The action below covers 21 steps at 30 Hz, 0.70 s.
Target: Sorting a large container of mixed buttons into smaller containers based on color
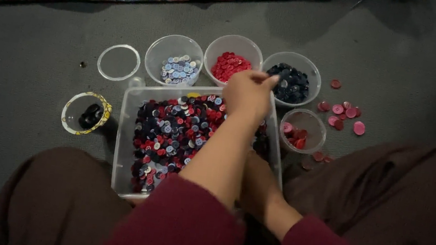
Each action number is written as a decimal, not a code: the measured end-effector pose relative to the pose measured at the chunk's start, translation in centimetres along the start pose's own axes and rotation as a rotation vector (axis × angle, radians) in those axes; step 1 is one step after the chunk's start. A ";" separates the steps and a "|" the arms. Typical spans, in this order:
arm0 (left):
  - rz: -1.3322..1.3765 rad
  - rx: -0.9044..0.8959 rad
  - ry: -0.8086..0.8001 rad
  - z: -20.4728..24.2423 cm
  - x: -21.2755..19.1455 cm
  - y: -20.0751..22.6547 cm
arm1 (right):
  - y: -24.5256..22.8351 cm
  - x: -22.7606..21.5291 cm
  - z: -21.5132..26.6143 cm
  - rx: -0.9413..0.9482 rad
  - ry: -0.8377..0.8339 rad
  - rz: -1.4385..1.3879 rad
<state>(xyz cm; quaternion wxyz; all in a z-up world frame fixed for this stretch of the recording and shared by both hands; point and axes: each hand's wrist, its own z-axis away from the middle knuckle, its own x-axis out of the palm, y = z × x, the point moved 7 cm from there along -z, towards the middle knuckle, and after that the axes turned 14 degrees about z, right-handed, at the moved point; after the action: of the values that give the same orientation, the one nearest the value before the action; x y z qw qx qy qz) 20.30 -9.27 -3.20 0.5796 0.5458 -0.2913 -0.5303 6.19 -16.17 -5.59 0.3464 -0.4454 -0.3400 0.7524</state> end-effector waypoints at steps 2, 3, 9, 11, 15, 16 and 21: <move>-0.095 -0.001 0.000 2.0 -2.8 0.2 | -1.6 -0.5 0.8 -0.088 0.063 0.333; -0.191 -0.002 0.003 2.9 -4.5 0.3 | -3.0 -0.6 1.2 -0.183 0.127 0.664; -0.837 0.273 -0.177 7.7 -10.7 -4.1 | 1.6 0.2 -1.8 -0.017 -0.111 0.792; -0.782 0.183 -0.285 9.1 -12.4 -4.0 | 2.9 0.5 -2.7 -0.038 -0.149 0.812; -0.644 0.196 -0.247 9.6 -15.2 -3.6 | 0.1 -0.1 -2.1 -0.117 -0.157 0.745; -0.642 0.192 -0.247 8.9 -15.0 -4.0 | -0.2 -0.2 -2.5 -0.116 -0.161 0.747; -0.610 0.475 -0.094 6.8 -14.3 -1.2 | -4.0 -2.5 -4.8 -0.389 0.330 0.742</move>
<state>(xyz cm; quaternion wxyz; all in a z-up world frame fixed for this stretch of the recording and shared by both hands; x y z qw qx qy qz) 9.91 2.09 0.71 0.2389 0.7016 -0.2566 -0.6204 12.31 -15.11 -2.99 0.0128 -0.7079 -0.2327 0.6668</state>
